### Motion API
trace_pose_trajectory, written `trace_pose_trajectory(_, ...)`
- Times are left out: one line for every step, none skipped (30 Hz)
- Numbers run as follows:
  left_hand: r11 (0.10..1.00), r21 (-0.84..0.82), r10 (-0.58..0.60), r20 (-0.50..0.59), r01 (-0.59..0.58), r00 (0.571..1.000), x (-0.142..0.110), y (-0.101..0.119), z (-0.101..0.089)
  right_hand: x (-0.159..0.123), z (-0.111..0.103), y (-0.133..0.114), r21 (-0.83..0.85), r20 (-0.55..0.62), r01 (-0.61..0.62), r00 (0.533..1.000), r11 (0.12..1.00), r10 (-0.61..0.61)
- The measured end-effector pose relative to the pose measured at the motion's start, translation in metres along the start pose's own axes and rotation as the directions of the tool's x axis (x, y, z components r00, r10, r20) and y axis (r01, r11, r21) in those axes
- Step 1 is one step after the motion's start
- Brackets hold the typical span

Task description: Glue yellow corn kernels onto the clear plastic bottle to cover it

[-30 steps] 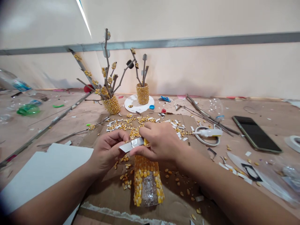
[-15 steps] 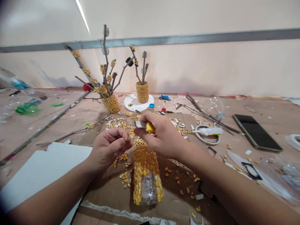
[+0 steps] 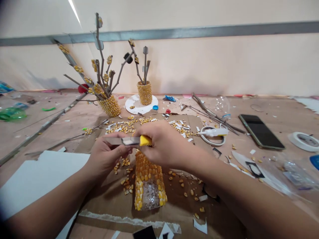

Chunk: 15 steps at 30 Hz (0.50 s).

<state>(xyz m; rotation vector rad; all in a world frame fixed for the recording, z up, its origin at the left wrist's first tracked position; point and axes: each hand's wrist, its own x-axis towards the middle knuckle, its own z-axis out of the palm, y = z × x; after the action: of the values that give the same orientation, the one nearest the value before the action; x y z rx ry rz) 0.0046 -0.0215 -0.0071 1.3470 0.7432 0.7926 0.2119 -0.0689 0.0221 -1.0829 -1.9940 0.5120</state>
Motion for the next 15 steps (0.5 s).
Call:
trace_pose_trajectory(1.0, 0.01, -0.001, 0.009, 0.001, 1.0, 0.0, -0.001, 0.0, 0.001, -0.002, -0.001, 0.041, 0.027, -0.035, 0.999, 0.999, 0.034)
trace_pose_trajectory(1.0, 0.018, 0.0, 0.016, 0.0, 1.0, 0.0, -0.002, 0.0, 0.002, -0.004, -0.001, 0.087, 0.065, -0.072, 0.996, 0.994, 0.067)
trace_pose_trajectory(1.0, 0.025, 0.005, 0.019, -0.005, 1.0, 0.0, -0.003, 0.0, 0.002, -0.008, 0.0, 0.134, 0.114, -0.111, 0.989, 0.985, 0.096)
trace_pose_trajectory(0.999, 0.035, 0.02, 0.02, -0.021, 1.0, 0.0, -0.004, -0.001, 0.003, -0.011, 0.001, 0.17, 0.174, -0.155, 0.977, 0.973, 0.125)
trace_pose_trajectory(0.997, 0.061, 0.04, 0.028, -0.042, 0.999, 0.0, -0.005, -0.002, 0.003, -0.016, 0.003, 0.19, 0.242, -0.2, 0.958, 0.961, 0.152)
trace_pose_trajectory(0.992, 0.107, 0.058, 0.052, -0.063, 0.997, 0.0, -0.006, -0.004, 0.003, -0.021, 0.005, 0.19, 0.318, -0.243, 0.932, 0.951, 0.175)
trace_pose_trajectory(0.982, 0.17, 0.074, 0.088, -0.088, 0.993, 0.001, -0.007, -0.007, 0.002, -0.025, 0.007, 0.169, 0.398, -0.281, 0.896, 0.945, 0.196)
trace_pose_trajectory(0.963, 0.248, 0.073, 0.14, -0.107, 0.987, 0.001, -0.007, -0.01, 0.001, -0.03, 0.009, 0.129, 0.478, -0.315, 0.851, 0.94, 0.219)
trace_pose_trajectory(0.939, 0.323, 0.056, 0.202, -0.12, 0.978, 0.001, -0.007, -0.013, -0.001, -0.034, 0.01, 0.08, 0.549, -0.338, 0.8, 0.938, 0.241)
trace_pose_trajectory(0.913, 0.387, 0.025, 0.262, -0.129, 0.965, 0.001, -0.007, -0.016, -0.002, -0.038, 0.01, 0.033, 0.609, -0.346, 0.751, 0.938, 0.256)
trace_pose_trajectory(0.892, 0.434, -0.019, 0.317, -0.127, 0.948, 0.001, -0.006, -0.018, -0.004, -0.04, 0.009, -0.009, 0.647, -0.34, 0.715, 0.94, 0.265)
trace_pose_trajectory(0.877, 0.465, -0.063, 0.36, -0.121, 0.931, 0.001, -0.005, -0.02, -0.006, -0.042, 0.007, -0.041, 0.666, -0.326, 0.695, 0.944, 0.269)
trace_pose_trajectory(0.867, 0.486, -0.106, 0.393, -0.109, 0.913, 0.001, -0.005, -0.021, -0.007, -0.043, 0.005, -0.065, 0.669, -0.312, 0.691, 0.948, 0.273)
trace_pose_trajectory(0.861, 0.5, -0.144, 0.416, -0.093, 0.898, 0.001, -0.004, -0.021, -0.008, -0.043, 0.002, -0.08, 0.664, -0.298, 0.696, 0.951, 0.273)
trace_pose_trajectory(0.859, 0.506, -0.169, 0.427, -0.079, 0.888, 0.0, -0.004, -0.021, -0.009, -0.043, -0.001, -0.09, 0.656, -0.288, 0.703, 0.953, 0.275)
